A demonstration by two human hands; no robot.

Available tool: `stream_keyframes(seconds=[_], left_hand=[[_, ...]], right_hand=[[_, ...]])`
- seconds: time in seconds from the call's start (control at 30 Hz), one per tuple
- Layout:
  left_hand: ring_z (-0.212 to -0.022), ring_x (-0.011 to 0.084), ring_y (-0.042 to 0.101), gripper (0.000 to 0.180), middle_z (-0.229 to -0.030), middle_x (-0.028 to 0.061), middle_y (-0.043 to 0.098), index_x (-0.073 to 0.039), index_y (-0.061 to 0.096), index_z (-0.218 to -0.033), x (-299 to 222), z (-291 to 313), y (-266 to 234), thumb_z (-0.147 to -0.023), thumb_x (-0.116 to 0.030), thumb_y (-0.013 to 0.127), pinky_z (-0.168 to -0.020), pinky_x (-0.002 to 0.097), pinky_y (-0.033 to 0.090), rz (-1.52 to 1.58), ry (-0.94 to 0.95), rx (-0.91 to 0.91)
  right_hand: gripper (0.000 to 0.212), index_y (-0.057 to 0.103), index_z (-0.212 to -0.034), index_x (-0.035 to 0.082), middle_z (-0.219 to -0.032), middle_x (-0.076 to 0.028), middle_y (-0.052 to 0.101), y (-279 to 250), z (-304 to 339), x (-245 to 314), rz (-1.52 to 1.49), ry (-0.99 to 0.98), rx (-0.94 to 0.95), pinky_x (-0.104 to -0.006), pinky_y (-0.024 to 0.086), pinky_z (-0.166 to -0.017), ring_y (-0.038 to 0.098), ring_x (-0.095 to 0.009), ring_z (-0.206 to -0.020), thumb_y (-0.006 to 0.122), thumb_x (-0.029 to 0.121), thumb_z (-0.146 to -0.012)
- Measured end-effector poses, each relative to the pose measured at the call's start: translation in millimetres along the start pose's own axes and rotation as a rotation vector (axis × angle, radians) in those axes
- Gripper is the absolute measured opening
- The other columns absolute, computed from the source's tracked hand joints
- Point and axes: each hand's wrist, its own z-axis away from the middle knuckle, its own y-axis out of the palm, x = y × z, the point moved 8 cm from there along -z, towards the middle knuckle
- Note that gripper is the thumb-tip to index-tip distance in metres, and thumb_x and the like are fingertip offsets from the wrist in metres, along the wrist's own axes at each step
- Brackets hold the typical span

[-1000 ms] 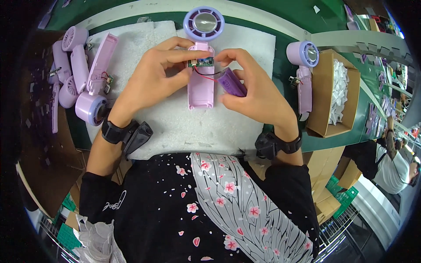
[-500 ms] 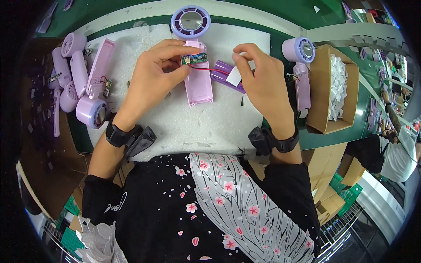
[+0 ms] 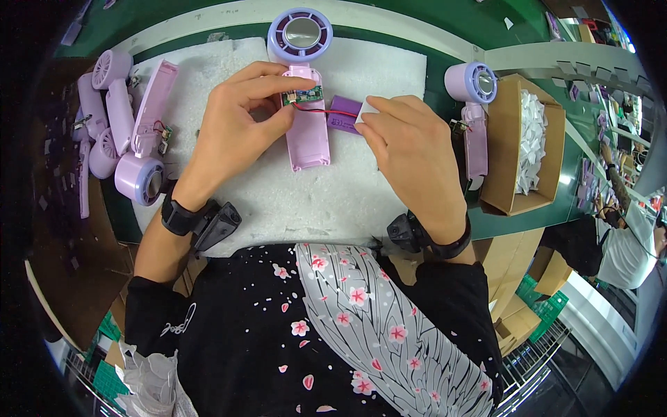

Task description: The person picks up a fan housing and a circuit board by hand, then connects a battery pack to the board. They place the board and battery into the housing, press the power button to test the fan, and set the assembly aside before reaching for another fan housing.

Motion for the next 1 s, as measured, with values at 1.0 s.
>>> stream_keyframes(seconds=[1.0], left_hand=[[-0.076,0.0115,0.06,0.038,-0.11,0.0106,0.064,-0.007,0.072,-0.111,7,-2,1,-0.077,0.004,0.061,-0.066,0.0225,0.05,0.048,0.044,0.026]], right_hand=[[0.013,0.059,-0.087,-0.001,-0.098,-0.013,0.064,20,2,8,0.173,0.001,0.067,-0.0386,0.051,-0.074,0.06,-0.033,-0.086,0.066,-0.001,-0.077]])
